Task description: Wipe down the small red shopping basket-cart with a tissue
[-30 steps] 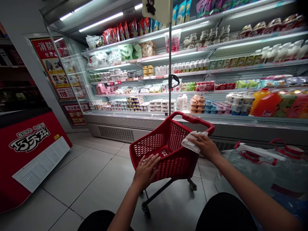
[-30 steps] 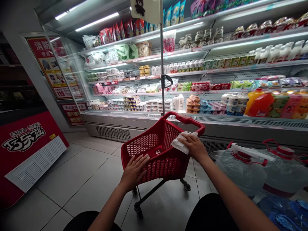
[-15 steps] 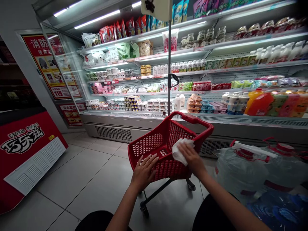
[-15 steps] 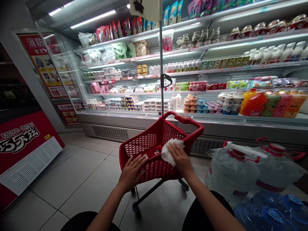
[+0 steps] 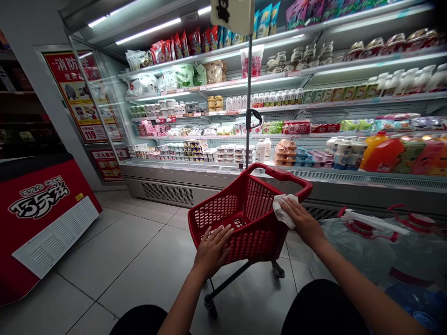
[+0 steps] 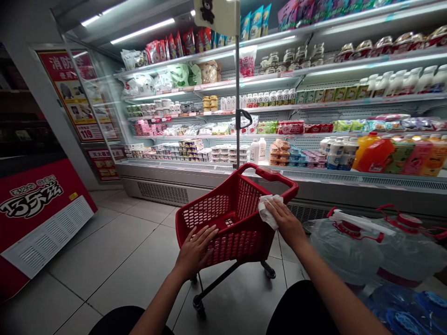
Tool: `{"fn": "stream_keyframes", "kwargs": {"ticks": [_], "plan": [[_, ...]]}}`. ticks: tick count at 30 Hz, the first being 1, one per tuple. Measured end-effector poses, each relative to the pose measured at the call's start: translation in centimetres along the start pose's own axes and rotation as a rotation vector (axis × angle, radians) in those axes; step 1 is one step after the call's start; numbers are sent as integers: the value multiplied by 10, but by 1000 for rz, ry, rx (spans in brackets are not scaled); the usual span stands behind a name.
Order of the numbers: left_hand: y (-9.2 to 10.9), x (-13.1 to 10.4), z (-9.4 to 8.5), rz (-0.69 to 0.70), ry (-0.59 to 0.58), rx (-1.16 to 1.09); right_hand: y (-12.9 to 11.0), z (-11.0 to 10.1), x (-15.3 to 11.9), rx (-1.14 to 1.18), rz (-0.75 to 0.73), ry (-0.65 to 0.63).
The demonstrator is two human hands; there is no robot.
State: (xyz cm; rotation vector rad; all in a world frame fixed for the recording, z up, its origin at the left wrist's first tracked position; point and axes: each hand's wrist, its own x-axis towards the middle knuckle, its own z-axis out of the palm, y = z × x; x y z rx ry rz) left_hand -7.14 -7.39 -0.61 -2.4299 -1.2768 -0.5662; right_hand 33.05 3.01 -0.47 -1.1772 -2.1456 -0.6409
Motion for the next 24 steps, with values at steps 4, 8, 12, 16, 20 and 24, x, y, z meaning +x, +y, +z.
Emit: {"fn": "stream_keyframes", "kwargs": {"ticks": [4, 8, 12, 16, 20, 24], "plan": [[10, 5, 5, -7, 13, 9, -57, 17, 1, 75, 25, 2], [11, 7, 8, -20, -4, 26, -134, 33, 3, 227, -111, -65], [3, 4, 8, -45, -18, 17, -122, 32, 8, 273, -242, -90], [-2, 1, 8, -59, -13, -3, -31, 17, 12, 141, -130, -48], [2, 2, 10, -72, 1, -17, 27, 4, 14, 36, 10, -1], [15, 3, 13, -108, 16, -12, -19, 16, 11, 57, 119, 32]]}}
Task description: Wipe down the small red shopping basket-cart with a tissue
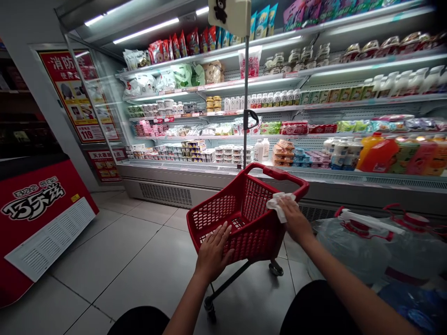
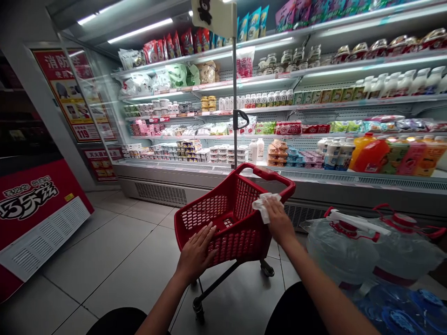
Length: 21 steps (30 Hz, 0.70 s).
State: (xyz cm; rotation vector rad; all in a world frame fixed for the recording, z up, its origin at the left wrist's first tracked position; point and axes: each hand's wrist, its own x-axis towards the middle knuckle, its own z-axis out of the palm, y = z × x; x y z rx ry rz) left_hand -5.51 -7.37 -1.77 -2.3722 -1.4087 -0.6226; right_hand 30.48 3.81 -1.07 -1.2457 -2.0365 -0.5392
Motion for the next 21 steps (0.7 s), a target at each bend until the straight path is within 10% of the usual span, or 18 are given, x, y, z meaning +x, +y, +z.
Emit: {"fn": "stream_keyframes", "kwargs": {"ticks": [7, 16, 21], "plan": [[14, -4, 2, -14, 1, 0, -143, 26, -33, 297, -200, -121], [-39, -30, -5, -86, 12, 25, -61, 38, 3, 227, -244, -125], [-14, -23, 14, -111, 42, -19, -122, 53, 0, 291, -121, -94]]}}
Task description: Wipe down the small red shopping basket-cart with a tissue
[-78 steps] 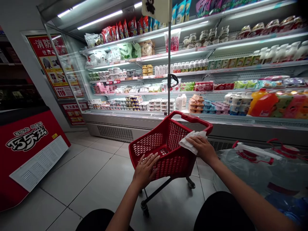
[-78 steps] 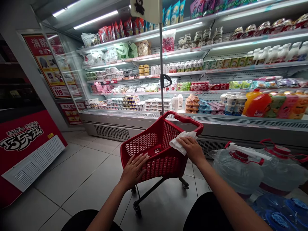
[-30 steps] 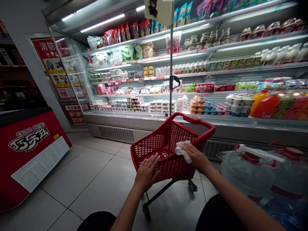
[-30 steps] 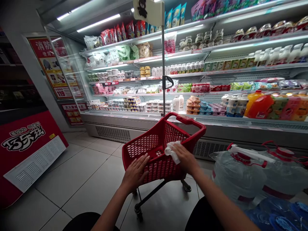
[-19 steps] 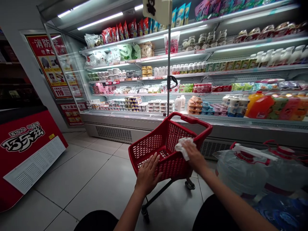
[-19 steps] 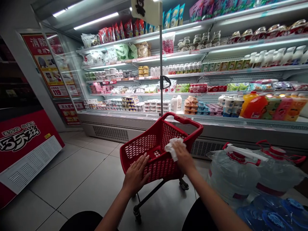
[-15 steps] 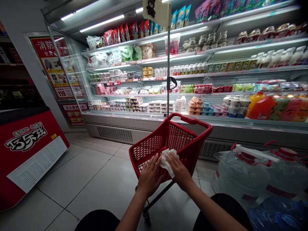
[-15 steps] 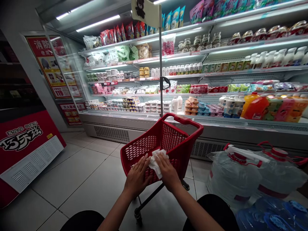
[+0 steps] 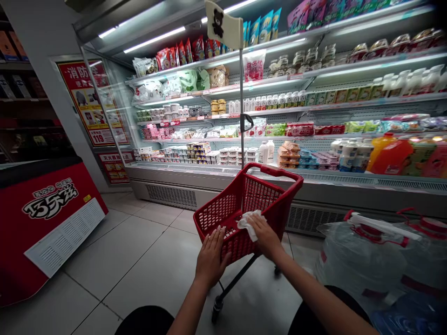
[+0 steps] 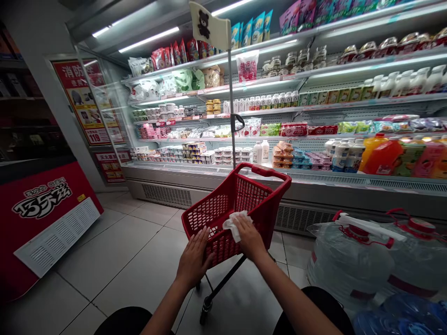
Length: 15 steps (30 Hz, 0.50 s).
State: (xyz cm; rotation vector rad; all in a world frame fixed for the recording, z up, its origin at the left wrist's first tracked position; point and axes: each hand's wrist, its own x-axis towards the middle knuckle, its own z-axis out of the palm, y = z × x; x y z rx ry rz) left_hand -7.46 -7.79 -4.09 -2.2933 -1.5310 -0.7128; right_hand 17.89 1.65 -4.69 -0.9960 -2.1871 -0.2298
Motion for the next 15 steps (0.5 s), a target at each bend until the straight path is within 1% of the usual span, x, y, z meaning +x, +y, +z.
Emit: {"fn": "stream_keyframes", "kwargs": {"ticks": [2, 4, 5, 6, 7, 9, 11, 13, 15], "plan": [[19, -2, 9, -17, 7, -18, -41, 10, -7, 67, -50, -47], [33, -6, 15, -42, 15, -33, -74, 14, -17, 109, -99, -82], [37, -9, 15, -39, 14, -43, -83, 12, -22, 117, -120, -106], [37, -11, 15, -22, 7, -53, -86, 9, -27, 121, -149, -130], [35, -12, 13, 0, -5, -64, -84, 4, -31, 119, -176, -152], [20, -12, 6, 18, -37, -69, -64, -7, -36, 100, -198, -171], [-1, -7, -1, -14, -68, -51, -30, -15, -36, 60, -149, -136], [-19, -1, -6, 7, -111, -28, 5, -18, -31, 16, -72, -73], [-28, 4, -6, 32, -123, -8, 34, -16, -25, -18, -23, -54]]}}
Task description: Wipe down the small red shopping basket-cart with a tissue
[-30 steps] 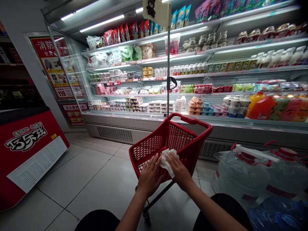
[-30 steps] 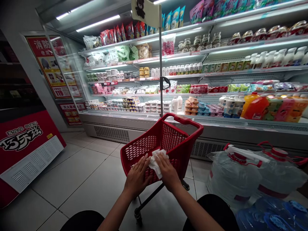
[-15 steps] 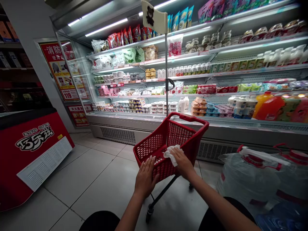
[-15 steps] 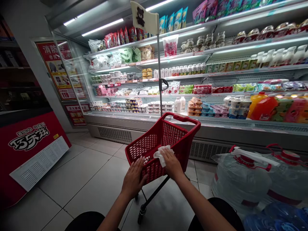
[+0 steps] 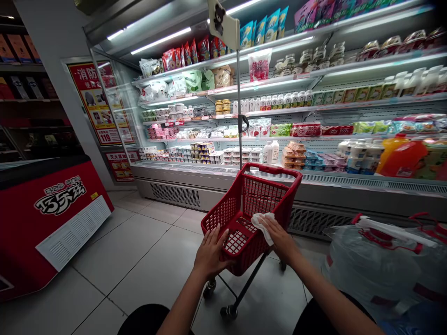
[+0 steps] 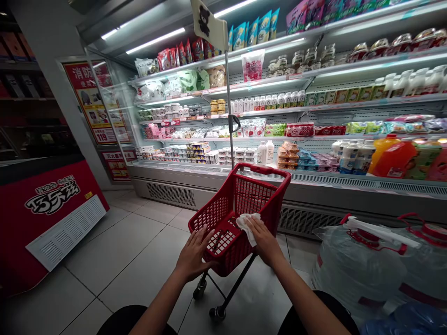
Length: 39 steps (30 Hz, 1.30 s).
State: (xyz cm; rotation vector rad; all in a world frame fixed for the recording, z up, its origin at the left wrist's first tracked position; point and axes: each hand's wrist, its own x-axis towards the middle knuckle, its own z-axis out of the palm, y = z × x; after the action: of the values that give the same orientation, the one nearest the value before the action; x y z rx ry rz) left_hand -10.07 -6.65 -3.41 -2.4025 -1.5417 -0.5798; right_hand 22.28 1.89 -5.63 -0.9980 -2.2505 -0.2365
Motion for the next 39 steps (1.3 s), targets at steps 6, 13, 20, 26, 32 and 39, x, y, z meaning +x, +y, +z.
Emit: {"fn": "stream_keyframes", "kwargs": {"ticks": [6, 13, 20, 26, 32, 39], "plan": [[20, 11, 12, -64, 98, 69, 20, 17, 15, -36, 96, -5], [68, 8, 20, -173, 173, 159, -75, -1, -23, 84, 73, -89], [28, 5, -5, 91, -28, 74, -82, -31, -59, 78, -4, -176], [10, 8, -5, 78, 0, 68, -33, -25, -41, 24, 126, -85], [53, 11, 17, -3, 90, 55, -54, -12, -51, -50, 243, 4], [95, 0, 23, -6, 117, 0, -121, 11, -57, -68, 96, 41]]}}
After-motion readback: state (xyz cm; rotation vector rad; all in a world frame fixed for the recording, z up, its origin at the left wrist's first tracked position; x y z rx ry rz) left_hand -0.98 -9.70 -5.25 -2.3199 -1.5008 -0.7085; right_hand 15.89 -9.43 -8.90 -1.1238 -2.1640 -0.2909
